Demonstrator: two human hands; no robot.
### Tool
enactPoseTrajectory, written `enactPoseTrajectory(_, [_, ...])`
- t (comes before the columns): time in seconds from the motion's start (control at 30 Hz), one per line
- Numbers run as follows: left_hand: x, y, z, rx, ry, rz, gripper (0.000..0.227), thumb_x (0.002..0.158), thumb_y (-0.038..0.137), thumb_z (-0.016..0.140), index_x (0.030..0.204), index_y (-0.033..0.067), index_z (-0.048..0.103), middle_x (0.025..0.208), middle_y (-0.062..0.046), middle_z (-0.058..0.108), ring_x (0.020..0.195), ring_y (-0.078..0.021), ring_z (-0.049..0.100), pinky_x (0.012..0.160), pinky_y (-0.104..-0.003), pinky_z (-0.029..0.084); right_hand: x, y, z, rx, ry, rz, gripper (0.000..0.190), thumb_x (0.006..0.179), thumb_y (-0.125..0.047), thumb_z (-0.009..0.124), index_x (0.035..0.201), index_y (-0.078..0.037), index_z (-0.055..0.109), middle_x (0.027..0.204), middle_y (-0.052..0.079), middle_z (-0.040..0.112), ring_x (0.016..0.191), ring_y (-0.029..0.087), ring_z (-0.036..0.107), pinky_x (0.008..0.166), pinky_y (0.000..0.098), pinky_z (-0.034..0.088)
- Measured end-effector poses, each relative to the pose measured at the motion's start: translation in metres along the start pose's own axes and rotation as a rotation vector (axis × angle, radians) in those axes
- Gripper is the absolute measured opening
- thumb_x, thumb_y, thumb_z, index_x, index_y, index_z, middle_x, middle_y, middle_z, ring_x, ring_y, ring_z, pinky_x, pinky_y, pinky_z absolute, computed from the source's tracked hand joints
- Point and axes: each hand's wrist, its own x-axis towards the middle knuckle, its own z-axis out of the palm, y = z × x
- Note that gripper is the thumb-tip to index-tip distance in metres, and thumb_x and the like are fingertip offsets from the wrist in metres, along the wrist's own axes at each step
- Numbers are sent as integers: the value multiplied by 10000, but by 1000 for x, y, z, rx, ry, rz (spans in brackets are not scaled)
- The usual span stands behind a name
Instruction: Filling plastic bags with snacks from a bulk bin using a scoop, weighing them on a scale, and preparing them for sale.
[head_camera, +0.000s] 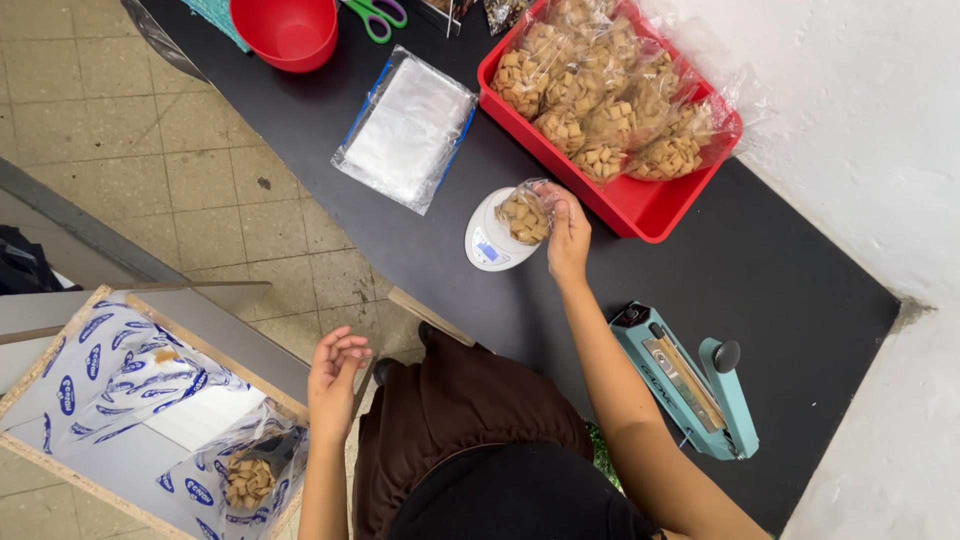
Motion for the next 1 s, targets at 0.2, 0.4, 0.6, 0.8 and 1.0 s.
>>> enactPoseTrajectory(0.2, [2,0,0,-2,-23,14,368,984,-105,502,1349,-56,512,1060,-192,675,933,-237,670,780,-310,528,0,13,-6,123,-68,18,343,1061,-241,588,1355,-67,624,1216,142,727,1167,183,642,1050,372,491])
enactPoseTrajectory(0.4, [5,-3,-1,-23,-29,27,351,995,-96,480,1341,-50,525,1054,-186,681,929,-229,676,767,-290,536,-14,17,-19,-10,-109,-45,1010,782,-448,892,1567,-140,336,1551,129,486,1448,225,412,1227,434,272])
enactPoseTrajectory(0.6, [9,3,0,-45,-9,27,356,1010,-76,460,1363,-48,501,1084,-195,663,927,-248,661,764,-313,531,-36,26,-28,-60,-68,-4,1322,672,-310,1011,1648,-163,132,1679,151,260,1555,297,222,1253,524,190])
enactPoseTrajectory(0.8, [13,-4,-23,-179,109,62,375,1036,-25,447,1411,-20,445,1138,-183,628,932,-232,650,762,-297,535,-36,47,-54,46,8,19,1342,712,-326,1014,1669,-240,77,1707,86,190,1566,246,196,1245,513,185])
enactPoseTrajectory(1.0, [17,-24,-60,-238,222,48,355,1032,-4,468,1385,34,470,1133,-138,639,898,-200,652,744,-264,525,-63,19,-49,-34,277,-39,511,1058,-40,619,1499,-122,375,1411,146,475,1239,265,568,1095,443,422])
